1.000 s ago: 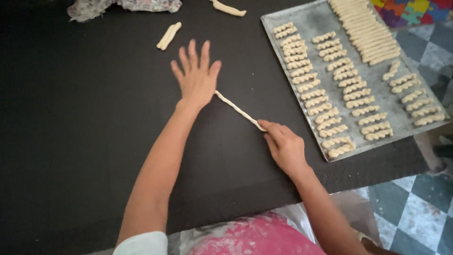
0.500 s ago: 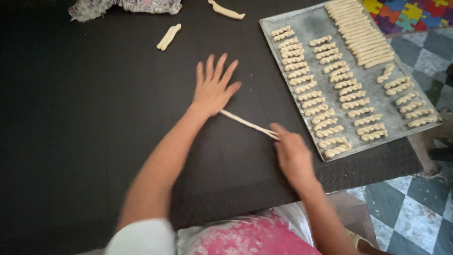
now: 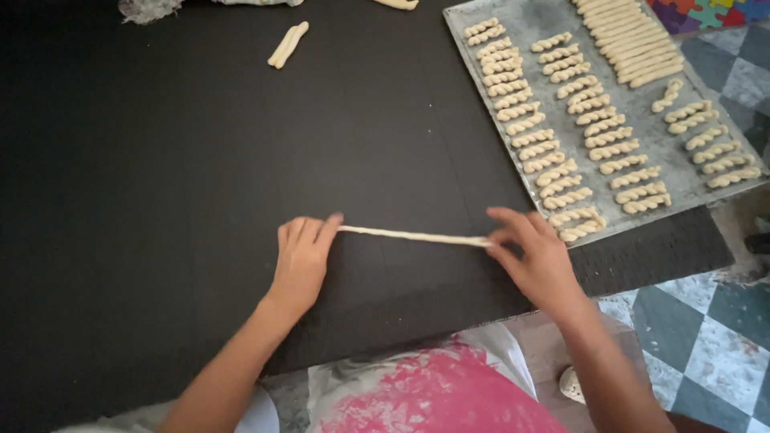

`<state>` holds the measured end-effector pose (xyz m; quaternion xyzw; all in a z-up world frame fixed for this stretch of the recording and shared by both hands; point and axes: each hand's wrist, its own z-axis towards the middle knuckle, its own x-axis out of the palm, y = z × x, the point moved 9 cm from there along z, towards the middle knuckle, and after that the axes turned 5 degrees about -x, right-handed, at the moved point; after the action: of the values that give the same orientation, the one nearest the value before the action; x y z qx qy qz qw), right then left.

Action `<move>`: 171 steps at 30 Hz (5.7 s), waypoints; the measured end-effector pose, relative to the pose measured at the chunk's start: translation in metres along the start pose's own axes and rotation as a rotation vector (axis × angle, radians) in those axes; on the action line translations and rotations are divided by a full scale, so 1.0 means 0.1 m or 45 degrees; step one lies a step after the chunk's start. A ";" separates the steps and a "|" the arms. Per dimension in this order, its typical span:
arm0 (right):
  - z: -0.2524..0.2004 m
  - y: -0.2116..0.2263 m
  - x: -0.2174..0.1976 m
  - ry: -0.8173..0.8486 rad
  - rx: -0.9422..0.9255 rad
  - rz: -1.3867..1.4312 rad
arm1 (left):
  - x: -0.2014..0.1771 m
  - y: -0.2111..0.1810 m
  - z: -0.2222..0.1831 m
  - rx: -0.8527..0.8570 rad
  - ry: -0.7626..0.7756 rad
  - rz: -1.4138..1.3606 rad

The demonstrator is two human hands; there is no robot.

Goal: Twisting long strips of dough into spiral shapes and arranging them neatly on a metal baking tray for baking.

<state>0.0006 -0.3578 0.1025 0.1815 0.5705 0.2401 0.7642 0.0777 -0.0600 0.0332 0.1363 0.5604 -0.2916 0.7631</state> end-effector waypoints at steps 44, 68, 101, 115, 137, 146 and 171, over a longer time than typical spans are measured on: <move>0.39 -0.60 0.08 -0.200 0.469 1.583 | -0.34 -1.64 1.47 -0.051 0.184 -1.274; 3.18 -2.94 -0.40 -0.098 -0.151 -0.378 | 1.67 -1.64 4.56 0.014 -0.118 -0.335; 1.24 -3.85 -1.85 -0.315 0.541 -0.604 | 1.46 -3.91 3.90 0.345 -0.413 -0.570; 1.32 -3.85 -1.74 -0.415 0.211 -0.930 | 0.94 -3.75 3.71 0.415 -0.516 -0.568; 1.40 -1.02 -1.04 -0.209 0.387 1.459 | 0.43 -1.43 2.17 -0.727 0.387 -2.562; 0.74 -0.37 -0.25 -0.238 0.308 1.546 | 0.05 -0.82 0.99 -0.753 0.363 -2.124; 1.05 -0.12 0.23 0.377 0.419 0.755 | -0.83 2.06 -0.88 -1.307 -0.122 -1.168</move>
<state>0.1086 -0.3549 0.1071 0.4227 0.6283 0.3799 0.5313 0.1157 0.1741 0.0566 -0.5063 0.5943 -0.2884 0.5543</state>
